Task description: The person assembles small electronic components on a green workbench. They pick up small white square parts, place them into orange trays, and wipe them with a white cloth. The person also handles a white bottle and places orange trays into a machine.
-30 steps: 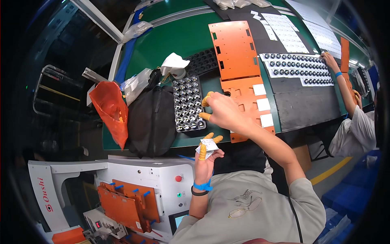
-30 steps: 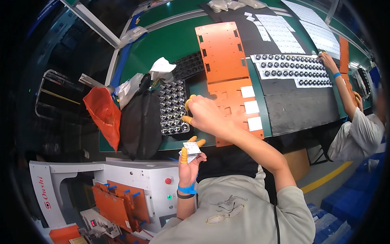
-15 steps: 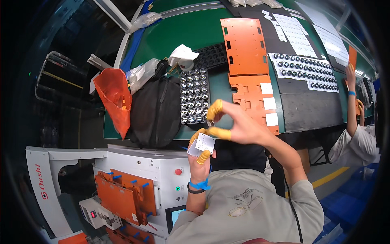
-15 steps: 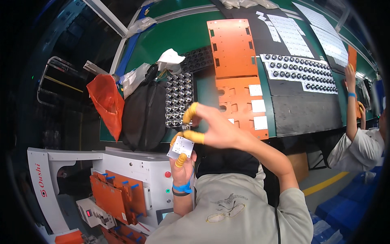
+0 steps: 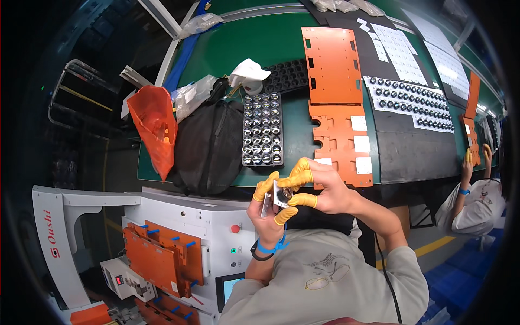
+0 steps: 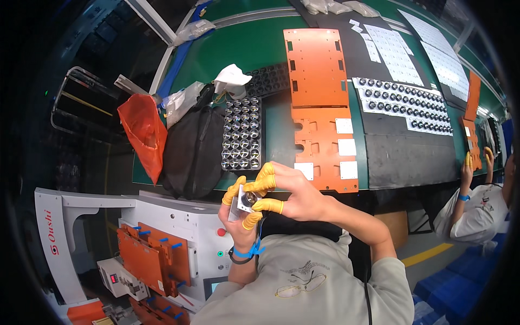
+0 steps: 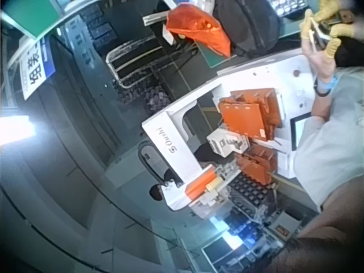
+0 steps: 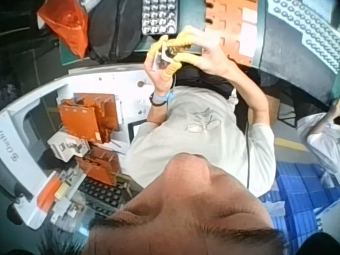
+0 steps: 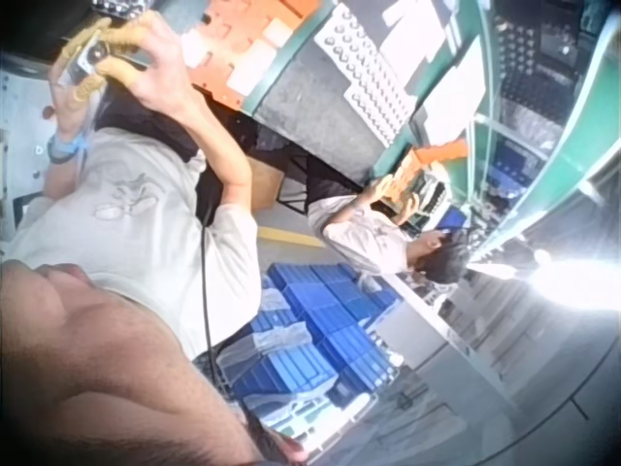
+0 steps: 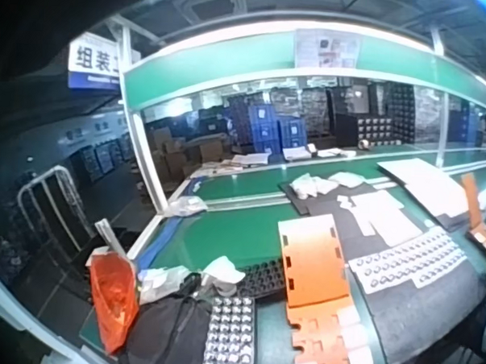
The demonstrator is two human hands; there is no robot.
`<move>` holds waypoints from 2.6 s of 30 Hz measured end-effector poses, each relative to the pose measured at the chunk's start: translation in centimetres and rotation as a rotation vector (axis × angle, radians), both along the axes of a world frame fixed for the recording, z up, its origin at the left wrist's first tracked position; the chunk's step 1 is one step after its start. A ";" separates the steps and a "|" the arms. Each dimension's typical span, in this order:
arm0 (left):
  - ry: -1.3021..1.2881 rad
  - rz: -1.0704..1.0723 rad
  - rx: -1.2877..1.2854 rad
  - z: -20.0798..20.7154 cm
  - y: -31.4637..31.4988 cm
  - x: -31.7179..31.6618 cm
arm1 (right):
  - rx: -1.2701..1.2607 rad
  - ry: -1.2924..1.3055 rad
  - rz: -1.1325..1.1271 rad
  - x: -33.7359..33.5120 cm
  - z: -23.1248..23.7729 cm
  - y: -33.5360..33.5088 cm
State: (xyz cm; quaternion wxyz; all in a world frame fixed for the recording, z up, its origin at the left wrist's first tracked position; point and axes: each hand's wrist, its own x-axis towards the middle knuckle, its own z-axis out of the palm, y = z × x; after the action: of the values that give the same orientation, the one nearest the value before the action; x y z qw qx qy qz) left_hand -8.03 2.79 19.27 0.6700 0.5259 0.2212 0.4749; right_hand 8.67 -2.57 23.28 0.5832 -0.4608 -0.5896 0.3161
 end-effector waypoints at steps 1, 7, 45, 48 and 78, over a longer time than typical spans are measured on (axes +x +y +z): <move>0.004 -0.003 0.013 0.0 0.1 0.0 | 0.018 -0.029 -0.007 0.2 -0.1 0.2; -0.063 -0.041 -0.062 -0.5 0.5 0.2 | 0.124 -0.278 -0.008 1.5 -0.3 0.7; -0.024 -0.293 -0.172 -1.2 0.9 0.7 | 0.300 -0.691 -0.141 2.7 -0.5 -1.0; 0.000 -0.335 -0.244 -1.6 0.9 1.1 | 0.302 -0.761 -0.158 2.9 -0.3 -1.5; 0.685 0.169 0.418 -3.8 0.2 7.4 | -0.058 -0.481 -0.559 5.5 -6.7 -7.8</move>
State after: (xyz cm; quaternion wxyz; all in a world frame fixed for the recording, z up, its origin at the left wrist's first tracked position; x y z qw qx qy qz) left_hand -0.60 2.95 15.52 0.3947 0.7585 0.3726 0.3606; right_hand 14.21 -10.35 16.63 0.4786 -0.6815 -0.5519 0.0438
